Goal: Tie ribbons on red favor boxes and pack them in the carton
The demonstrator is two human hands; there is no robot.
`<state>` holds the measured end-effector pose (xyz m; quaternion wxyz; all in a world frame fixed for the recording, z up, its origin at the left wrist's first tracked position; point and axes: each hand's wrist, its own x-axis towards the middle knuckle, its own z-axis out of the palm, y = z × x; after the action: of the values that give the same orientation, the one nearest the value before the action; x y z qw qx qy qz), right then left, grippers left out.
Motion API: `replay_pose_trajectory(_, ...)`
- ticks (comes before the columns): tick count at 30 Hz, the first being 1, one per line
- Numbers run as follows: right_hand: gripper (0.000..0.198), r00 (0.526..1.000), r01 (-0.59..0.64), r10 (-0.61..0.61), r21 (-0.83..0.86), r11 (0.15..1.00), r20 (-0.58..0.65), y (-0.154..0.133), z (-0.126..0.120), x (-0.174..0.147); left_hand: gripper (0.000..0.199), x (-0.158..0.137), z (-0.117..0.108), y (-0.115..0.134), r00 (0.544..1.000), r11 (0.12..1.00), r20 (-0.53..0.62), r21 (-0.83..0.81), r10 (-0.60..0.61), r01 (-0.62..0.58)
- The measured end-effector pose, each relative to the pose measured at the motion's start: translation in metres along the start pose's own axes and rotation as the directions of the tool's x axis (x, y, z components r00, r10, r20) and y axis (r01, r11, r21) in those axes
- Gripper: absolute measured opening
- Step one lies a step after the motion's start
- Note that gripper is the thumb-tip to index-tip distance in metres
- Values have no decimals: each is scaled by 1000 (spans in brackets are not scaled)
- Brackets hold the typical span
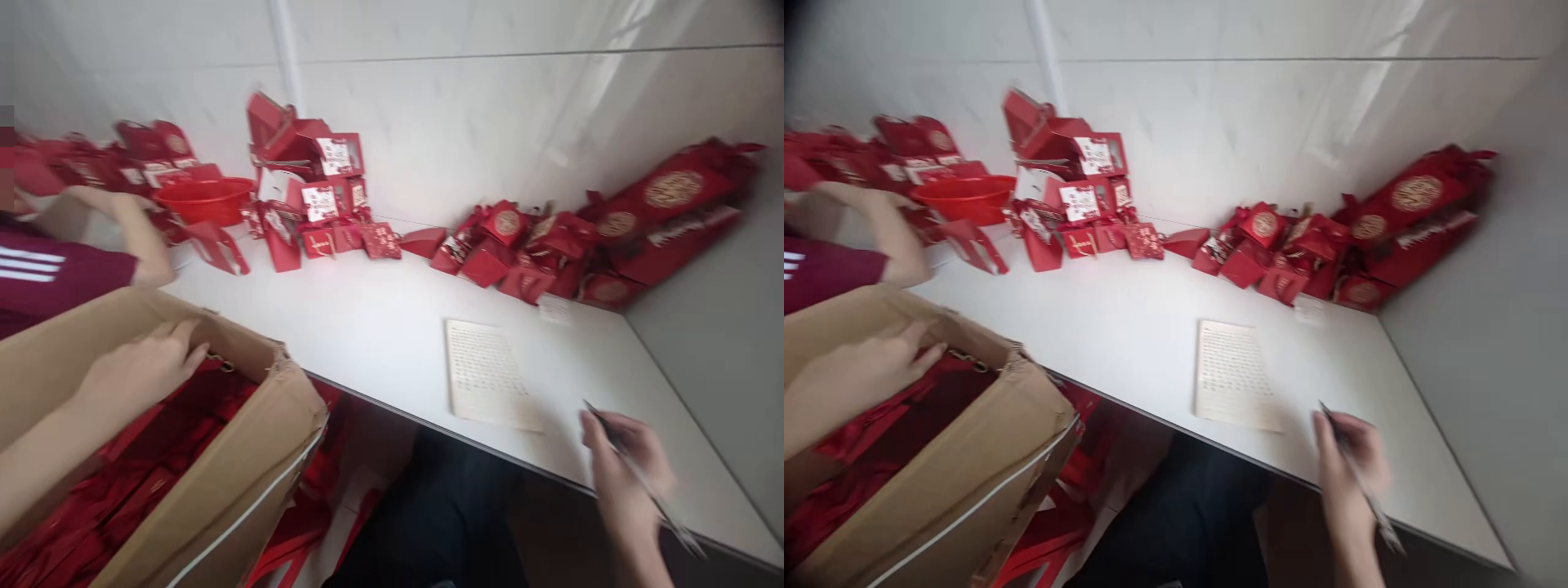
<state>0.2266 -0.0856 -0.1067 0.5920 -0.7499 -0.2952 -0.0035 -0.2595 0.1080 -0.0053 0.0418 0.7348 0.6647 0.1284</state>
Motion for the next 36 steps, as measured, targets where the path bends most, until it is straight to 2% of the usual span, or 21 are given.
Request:
replay_pose_trajectory(1,40,1000,11,-10,48,999,-10,-5,6,-1,49,2,-5,32,987,984,-43,97,154,-149)
replay_pose_trajectory(2,37,999,9,-13,99,995,37,-11,14,-2,48,1,-6,66,937,933,-49,119,347,-339)
replay_pose_trajectory(3,32,995,8,-23,149,989,97,-18,24,-3,46,-4,-3,100,832,833,-39,57,553,-551)
replay_pose_trajectory(4,29,988,12,-39,177,984,150,-24,35,-4,41,-11,4,134,718,717,-7,-46,696,-696)
replay_pose_trajectory(5,28,980,19,-59,202,979,189,-30,46,-5,38,-20,15,165,597,608,117,-149,794,-780)
replay_pose_trajectory(6,29,972,27,-78,225,974,221,-34,56,-6,37,-30,30,192,484,524,209,-236,850,-818)
replay_pose_trajectory(7,30,963,29,-89,232,972,254,-36,66,-6,39,-39,46,214,385,450,251,-301,888,-841)
replay_pose_trajectory(8,32,955,29,-94,227,974,282,-36,74,-7,42,-47,63,231,308,385,260,-330,915,-862)
replay_pose_trajectory(10,33,937,16,-76,176,984,340,-31,86,-7,49,-57,96,250,208,296,283,-321,936,-900)
replay_pose_trajectory(11,33,930,6,-57,141,990,363,-27,89,-7,52,-60,110,253,174,266,301,-300,938,-916)
replay_pose_trajectory(13,32,918,-13,-19,80,997,396,-21,94,-7,56,-62,130,250,136,225,326,-254,936,-941)
replay_pose_trajectory(16,29,904,-25,8,35,999,427,-18,94,-7,59,-63,142,242,133,206,301,-225,944,-952)
replay_pose_trajectory(23,29,905,5,-3,-4,1000,425,-21,94,-6,59,-63,142,240,145,228,294,-271,945,-935)
replay_pose_trajectory(29,28,917,7,5,-28,1000,398,-19,94,-7,57,-62,138,241,132,217,318,-248,939,-944)
replay_pose_trajectory(33,30,913,34,-24,-18,999,407,-18,94,-6,57,-62,138,240,120,197,296,-246,948,-949)
replay_pose_trajectory(36,29,915,4,-1,-5,1000,403,-18,93,-6,57,-62,138,240,116,191,285,-252,952,-949)
